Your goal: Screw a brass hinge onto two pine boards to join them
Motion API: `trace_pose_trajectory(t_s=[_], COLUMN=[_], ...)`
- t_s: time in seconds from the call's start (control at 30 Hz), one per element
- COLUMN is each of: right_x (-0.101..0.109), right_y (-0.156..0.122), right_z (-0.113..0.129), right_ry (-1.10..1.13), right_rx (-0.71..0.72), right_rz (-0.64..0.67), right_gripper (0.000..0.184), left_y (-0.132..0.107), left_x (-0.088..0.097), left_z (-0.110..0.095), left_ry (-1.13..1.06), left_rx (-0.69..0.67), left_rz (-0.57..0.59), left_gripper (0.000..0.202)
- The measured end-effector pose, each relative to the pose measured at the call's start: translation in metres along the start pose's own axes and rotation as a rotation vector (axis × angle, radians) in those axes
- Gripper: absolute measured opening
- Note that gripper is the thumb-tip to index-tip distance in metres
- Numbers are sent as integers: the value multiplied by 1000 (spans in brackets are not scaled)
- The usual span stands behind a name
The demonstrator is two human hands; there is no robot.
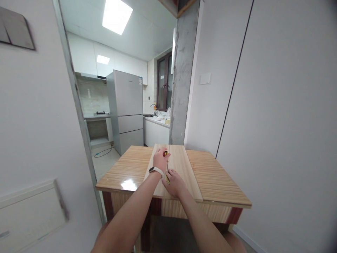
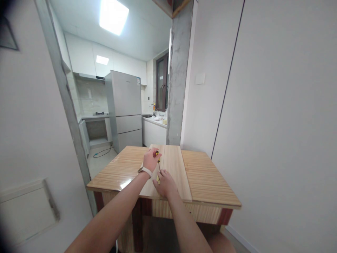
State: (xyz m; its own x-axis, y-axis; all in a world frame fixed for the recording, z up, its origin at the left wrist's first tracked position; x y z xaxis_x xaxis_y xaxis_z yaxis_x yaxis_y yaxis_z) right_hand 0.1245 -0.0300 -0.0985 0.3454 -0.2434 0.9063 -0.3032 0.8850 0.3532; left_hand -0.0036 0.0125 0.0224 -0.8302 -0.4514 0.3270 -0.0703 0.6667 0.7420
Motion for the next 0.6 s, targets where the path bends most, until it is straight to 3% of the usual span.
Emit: trace_pose_trajectory(t_s=[0.3, 0.6], right_x=[4, 0], right_y=[-2, -1], right_z=[3, 1], right_ry=[8, -4], right_rx=[-5, 5], right_rz=[-9, -23], right_gripper=[64, 62], left_y=[1, -2], left_x=[1, -5], left_z=[1, 2], left_ry=[17, -137], left_rx=[-13, -51], left_rz=[8, 65], left_gripper=[14, 15])
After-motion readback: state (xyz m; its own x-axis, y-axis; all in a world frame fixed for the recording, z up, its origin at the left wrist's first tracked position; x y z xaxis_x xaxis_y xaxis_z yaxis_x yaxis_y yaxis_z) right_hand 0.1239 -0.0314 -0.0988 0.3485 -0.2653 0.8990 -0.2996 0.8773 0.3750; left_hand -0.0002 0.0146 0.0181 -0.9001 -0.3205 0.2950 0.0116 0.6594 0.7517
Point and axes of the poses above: each hand's wrist, its own y-axis towards the middle knuckle, its own x-axis out of the back of the hand, z = x × y, the point moved 3 cm from there along y, towards the middle knuckle, and after that the axes turned 3 degrees about -x, right-handed, at the moved point
